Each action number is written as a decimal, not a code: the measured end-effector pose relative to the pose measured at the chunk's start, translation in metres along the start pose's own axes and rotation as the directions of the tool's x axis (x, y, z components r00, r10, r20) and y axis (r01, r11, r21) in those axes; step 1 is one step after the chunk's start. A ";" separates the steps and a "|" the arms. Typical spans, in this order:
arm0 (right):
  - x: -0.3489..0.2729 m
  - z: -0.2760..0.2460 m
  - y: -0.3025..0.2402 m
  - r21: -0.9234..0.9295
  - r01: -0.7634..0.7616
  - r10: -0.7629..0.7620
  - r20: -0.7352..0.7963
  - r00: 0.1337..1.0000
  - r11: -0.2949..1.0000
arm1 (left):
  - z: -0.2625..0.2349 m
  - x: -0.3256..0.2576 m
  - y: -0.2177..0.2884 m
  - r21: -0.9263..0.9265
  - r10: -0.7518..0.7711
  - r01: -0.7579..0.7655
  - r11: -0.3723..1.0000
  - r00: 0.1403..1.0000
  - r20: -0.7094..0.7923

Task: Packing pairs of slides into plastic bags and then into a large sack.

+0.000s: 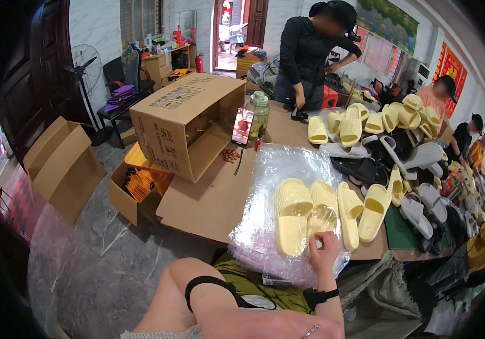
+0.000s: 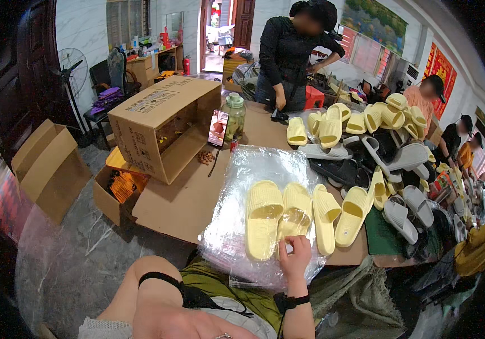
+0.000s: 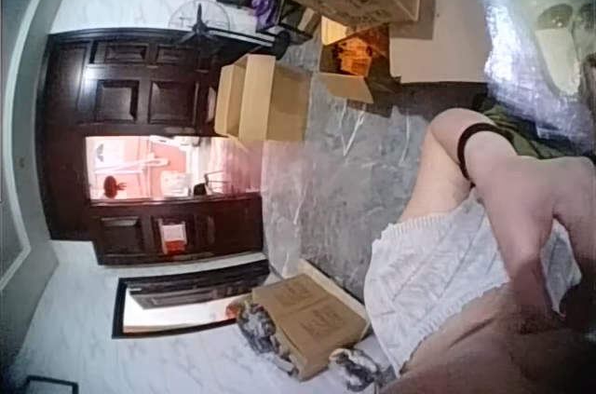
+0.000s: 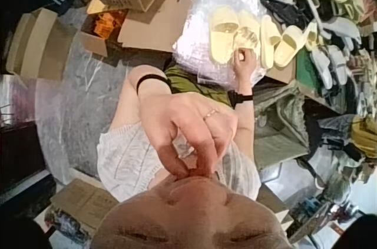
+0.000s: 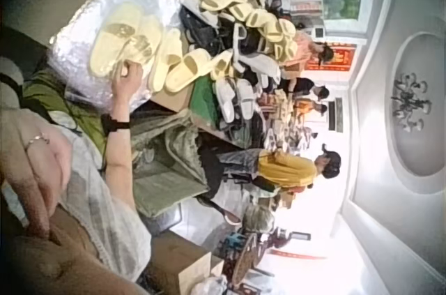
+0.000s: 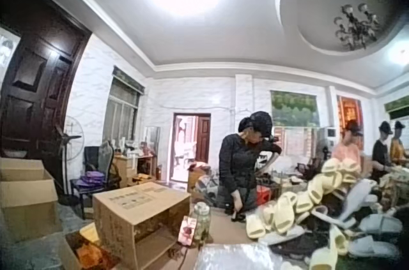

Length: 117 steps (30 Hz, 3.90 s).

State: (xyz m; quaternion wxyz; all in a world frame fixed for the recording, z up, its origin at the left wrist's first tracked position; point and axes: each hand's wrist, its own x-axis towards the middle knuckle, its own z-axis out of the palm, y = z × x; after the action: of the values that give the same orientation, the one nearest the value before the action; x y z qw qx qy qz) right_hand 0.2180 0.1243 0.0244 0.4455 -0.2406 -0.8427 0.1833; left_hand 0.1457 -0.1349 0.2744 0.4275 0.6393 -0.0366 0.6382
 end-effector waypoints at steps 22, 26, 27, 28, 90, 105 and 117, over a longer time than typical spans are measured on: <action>0.001 -0.009 0.002 0.054 -0.068 0.065 0.055 0.996 0.996 | -0.215 -0.145 -0.106 0.780 0.021 0.604 -0.164 0.793 -0.609; 0.012 -0.026 0.000 0.222 -0.230 0.185 0.205 0.961 0.947 | -0.227 -0.166 -0.121 0.792 0.083 0.605 -0.086 0.796 -0.599; 0.015 -0.032 0.002 0.268 -0.300 0.232 0.257 0.938 0.916 | -0.227 -0.175 -0.124 0.777 0.063 0.625 -0.072 0.781 -0.622; 0.019 -0.036 0.001 0.267 -0.295 0.227 0.258 0.939 0.917 | -0.230 -0.181 -0.126 0.762 0.043 0.645 -0.058 0.765 -0.643; -0.014 -0.088 0.025 0.366 -0.071 0.260 -0.500 0.826 0.928 | -0.236 -0.184 -0.129 0.794 0.082 0.608 0.004 0.791 -0.606; -0.362 -0.112 0.296 0.733 -0.666 0.892 -0.385 -0.236 0.139 | -0.232 -0.186 -0.127 0.811 0.069 0.570 -0.133 0.822 -0.566; -0.295 -0.113 0.254 0.820 -0.571 0.987 -0.119 -0.107 0.037 | -0.227 -0.194 -0.121 0.793 0.066 0.595 -0.130 0.803 -0.592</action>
State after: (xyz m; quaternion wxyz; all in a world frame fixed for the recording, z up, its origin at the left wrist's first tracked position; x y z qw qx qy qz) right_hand 0.5185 0.1750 -0.2432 0.5425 -0.6335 -0.1407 0.5334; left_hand 0.0033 -0.0204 0.0090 -0.0514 0.5647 0.6720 0.4763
